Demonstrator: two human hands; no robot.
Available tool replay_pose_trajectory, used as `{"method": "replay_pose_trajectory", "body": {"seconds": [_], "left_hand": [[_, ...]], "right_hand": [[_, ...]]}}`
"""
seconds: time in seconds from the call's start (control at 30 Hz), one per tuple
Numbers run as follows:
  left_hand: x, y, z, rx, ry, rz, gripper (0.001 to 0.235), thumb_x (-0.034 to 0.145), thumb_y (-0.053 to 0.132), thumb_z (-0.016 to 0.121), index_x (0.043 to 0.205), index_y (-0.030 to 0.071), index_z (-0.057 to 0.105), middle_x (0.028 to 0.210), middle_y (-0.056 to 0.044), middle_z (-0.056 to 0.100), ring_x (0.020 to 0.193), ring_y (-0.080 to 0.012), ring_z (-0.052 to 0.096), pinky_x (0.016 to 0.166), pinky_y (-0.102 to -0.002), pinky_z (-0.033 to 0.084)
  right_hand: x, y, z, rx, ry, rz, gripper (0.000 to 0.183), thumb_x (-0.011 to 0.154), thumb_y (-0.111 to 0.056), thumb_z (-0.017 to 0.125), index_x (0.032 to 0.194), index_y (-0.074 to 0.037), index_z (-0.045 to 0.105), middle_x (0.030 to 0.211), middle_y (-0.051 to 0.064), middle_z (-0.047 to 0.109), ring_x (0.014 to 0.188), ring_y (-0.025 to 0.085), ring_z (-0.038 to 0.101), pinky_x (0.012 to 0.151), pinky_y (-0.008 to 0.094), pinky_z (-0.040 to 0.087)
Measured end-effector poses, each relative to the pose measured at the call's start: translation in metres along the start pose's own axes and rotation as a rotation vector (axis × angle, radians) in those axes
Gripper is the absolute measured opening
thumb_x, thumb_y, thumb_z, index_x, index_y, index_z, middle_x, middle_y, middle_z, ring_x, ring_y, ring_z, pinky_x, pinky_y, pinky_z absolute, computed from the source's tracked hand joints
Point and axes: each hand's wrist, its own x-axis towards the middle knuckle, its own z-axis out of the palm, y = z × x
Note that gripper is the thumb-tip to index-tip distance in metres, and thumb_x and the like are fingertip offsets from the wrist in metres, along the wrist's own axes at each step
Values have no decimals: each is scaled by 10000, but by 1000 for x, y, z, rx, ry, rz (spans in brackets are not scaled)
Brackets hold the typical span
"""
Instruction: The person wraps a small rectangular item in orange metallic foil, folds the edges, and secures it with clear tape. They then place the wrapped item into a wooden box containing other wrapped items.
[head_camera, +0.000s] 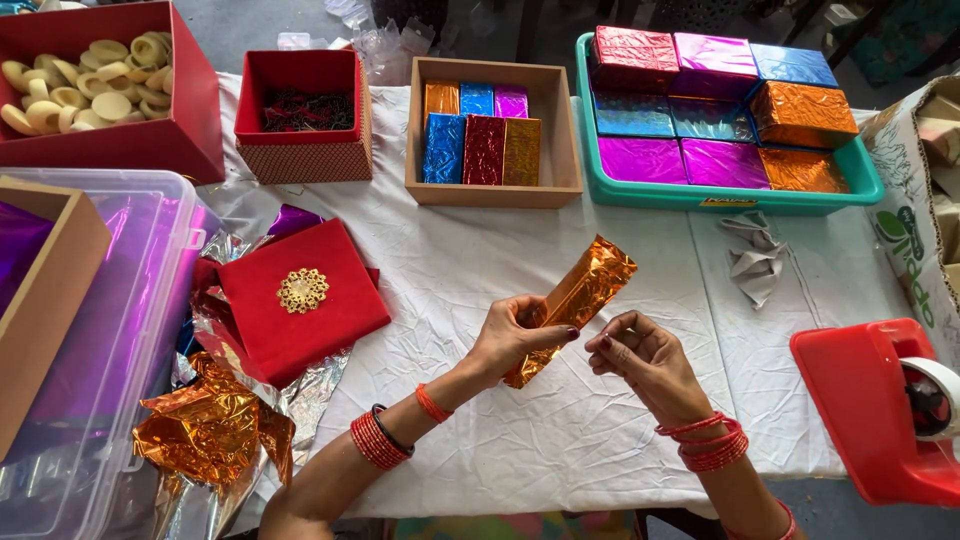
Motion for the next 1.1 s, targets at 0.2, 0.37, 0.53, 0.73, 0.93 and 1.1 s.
{"method": "replay_pose_trajectory", "body": {"seconds": [0.2,0.37,0.53,0.73,0.93,1.1], "left_hand": [[1,-9,3,119,10,75,483,778,272,884,1119,-26,714,917,-55,743,785,-99,708,686,-253,605],[0,-5,7,178,40,69,540,746,304,899,1136,-20,713,919,-55,753,779,-93,713,694,-250,611],[-2,-2,8,225,60,88,609,726,339,901,1181,-11,697,956,-68,768,802,-103,739,720,-257,638],[-1,-3,6,337,86,171,664,721,357,897,1220,-19,674,1014,-115,782,854,-154,779,773,-278,661],[-2,-2,8,490,148,216,714,678,403,918,1202,-21,684,1009,-131,782,869,-188,784,798,-301,652],[-1,-3,7,519,161,245,703,683,400,920,1199,-14,682,1015,-126,776,881,-194,783,809,-304,650]], "right_hand": [[2,-8,5,-160,50,-38,174,967,-88,636,1098,26,626,1030,166,755,902,200,740,816,366,645],[4,-7,10,-203,89,-61,169,960,-70,641,1092,33,624,1013,169,758,891,210,754,800,369,661],[5,-4,10,-289,151,-76,188,933,-49,663,1094,42,632,983,180,758,871,232,773,777,377,683],[7,-4,9,-355,164,-108,182,927,-43,668,1081,47,632,953,180,763,839,235,785,743,376,696],[9,-4,13,-383,186,-119,166,925,-40,672,1063,42,631,937,166,763,825,223,783,728,363,698],[12,-1,11,-400,211,-112,144,927,-34,680,1033,48,627,919,178,758,803,225,787,706,351,699]]}}
